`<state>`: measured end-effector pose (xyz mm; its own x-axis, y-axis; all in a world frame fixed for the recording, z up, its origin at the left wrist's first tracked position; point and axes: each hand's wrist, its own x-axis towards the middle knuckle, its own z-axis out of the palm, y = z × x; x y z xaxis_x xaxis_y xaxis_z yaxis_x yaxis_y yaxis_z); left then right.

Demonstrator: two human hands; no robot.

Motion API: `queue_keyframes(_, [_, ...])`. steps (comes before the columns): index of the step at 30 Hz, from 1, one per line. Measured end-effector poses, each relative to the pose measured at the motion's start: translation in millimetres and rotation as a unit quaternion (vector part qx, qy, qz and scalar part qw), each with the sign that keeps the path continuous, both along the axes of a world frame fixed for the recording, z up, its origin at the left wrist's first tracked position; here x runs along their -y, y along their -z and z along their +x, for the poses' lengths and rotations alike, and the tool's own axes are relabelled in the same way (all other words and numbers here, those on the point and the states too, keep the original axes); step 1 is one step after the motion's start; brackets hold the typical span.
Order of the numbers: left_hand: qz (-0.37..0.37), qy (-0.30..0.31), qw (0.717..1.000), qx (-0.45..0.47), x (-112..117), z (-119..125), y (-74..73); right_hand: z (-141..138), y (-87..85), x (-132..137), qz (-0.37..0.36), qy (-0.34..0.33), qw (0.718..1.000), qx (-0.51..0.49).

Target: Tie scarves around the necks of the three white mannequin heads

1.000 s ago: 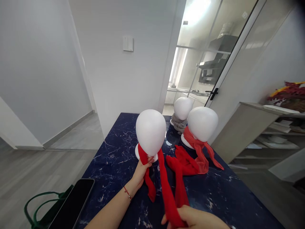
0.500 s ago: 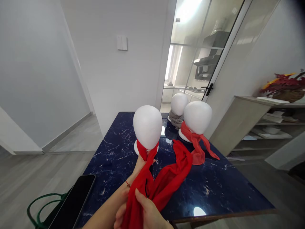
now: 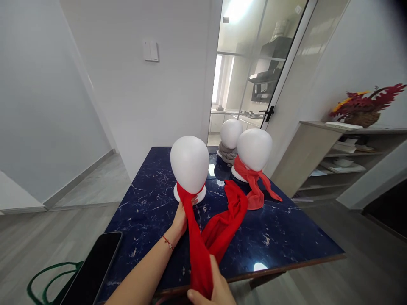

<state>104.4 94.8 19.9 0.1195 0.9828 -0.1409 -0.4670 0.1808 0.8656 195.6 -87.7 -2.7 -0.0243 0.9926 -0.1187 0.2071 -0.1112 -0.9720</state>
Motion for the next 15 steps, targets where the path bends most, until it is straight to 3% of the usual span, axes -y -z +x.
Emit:
queue_keyframes(3, [-0.020, -0.005, 1.000, -0.023, 3.6, 1.5, -3.1, 24.5, 23.3, 9.7, 0.121, 0.164, 0.967, 0.154])
queue_keyframes(5, [-0.020, -0.017, 0.999, -0.027, 3.1, 3.1, -1.9, 39.1, 33.7, 11.4, 0.189, 0.191, 0.936, 0.228])
queue_keyframes(8, [-0.013, -0.024, 0.999, -0.026, 0.5, 4.6, 3.2, 51.6, 33.0, 7.3, 0.214, 0.145, 0.921, 0.290])
queue_keyframes(10, [-0.015, -0.018, 0.999, -0.035, 0.0, 4.4, 5.8, 50.6, 19.9, 2.2, 0.207, 0.090, 0.938, 0.263])
queue_keyframes(13, [0.019, -0.015, 0.999, -0.047, 1.9, 3.3, 5.5, 37.4, -10.5, -4.2, 0.180, -0.034, 0.976, 0.120])
queue_keyframes(15, [0.041, 0.001, 0.998, -0.052, 3.7, 3.0, 3.7, 25.0, -27.8, -5.6, 0.140, -0.097, 0.985, -0.004])
